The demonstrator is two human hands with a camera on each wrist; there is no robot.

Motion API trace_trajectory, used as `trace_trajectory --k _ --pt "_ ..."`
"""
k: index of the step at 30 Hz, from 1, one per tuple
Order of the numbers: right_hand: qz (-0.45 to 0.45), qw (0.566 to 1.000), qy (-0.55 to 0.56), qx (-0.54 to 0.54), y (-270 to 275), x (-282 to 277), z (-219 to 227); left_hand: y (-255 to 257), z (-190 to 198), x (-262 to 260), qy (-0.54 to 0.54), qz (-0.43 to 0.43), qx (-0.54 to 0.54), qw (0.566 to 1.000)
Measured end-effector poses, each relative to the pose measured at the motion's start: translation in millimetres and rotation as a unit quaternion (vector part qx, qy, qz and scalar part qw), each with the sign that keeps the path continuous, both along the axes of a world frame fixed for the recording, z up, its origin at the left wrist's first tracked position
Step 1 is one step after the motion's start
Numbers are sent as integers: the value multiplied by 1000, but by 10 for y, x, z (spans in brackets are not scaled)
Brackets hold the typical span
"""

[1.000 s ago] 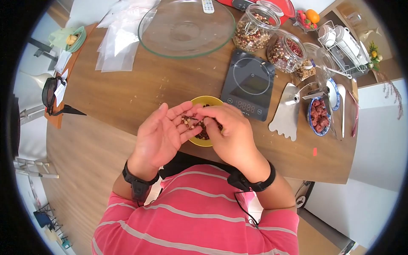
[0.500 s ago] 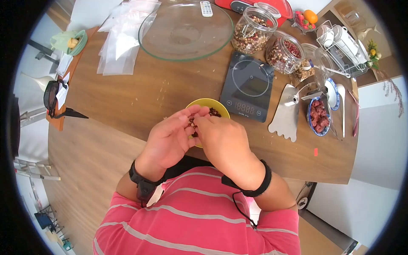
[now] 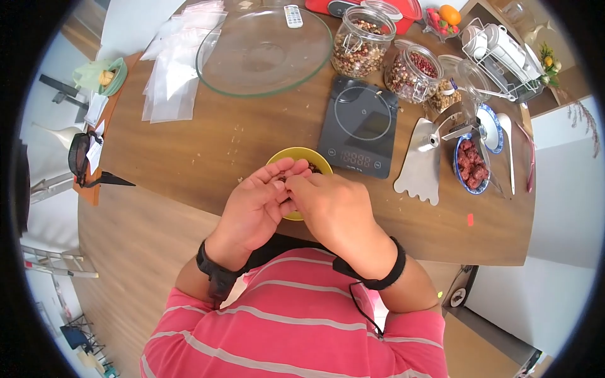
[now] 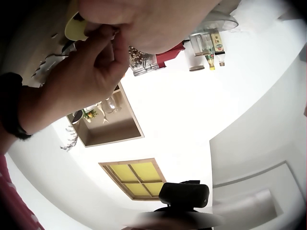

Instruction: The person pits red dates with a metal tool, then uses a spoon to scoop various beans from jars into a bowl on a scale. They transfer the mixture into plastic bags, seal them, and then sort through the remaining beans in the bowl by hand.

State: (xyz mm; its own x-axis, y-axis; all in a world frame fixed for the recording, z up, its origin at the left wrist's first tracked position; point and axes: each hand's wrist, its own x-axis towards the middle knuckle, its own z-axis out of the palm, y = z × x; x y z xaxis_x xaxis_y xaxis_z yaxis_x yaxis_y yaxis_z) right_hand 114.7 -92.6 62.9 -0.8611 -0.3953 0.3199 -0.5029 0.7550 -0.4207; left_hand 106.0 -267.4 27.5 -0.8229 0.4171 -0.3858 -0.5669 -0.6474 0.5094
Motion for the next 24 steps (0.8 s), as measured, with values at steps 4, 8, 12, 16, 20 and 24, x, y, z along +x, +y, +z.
trace_trajectory --k 4,8,12,16,20,24 --pt "45 997 -1 70 75 -60 54 41 56 5 12 -12 -47 999" --pt "66 995 19 73 117 -96 96 41 34 -20 33 -31 -75 996" --pt "68 997 5 38 161 -105 46 72 90 -16 21 -10 -93 995" --pt "16 996 -32 -79 227 -115 -89 109 111 -26 16 1 -106 994" --pt "-32 957 -138 -253 343 -69 -131 87 132 -110 146 -83 -294 941" --pt "-92 889 -234 -383 464 7 -306 58 247 -168 353 -173 -538 746"
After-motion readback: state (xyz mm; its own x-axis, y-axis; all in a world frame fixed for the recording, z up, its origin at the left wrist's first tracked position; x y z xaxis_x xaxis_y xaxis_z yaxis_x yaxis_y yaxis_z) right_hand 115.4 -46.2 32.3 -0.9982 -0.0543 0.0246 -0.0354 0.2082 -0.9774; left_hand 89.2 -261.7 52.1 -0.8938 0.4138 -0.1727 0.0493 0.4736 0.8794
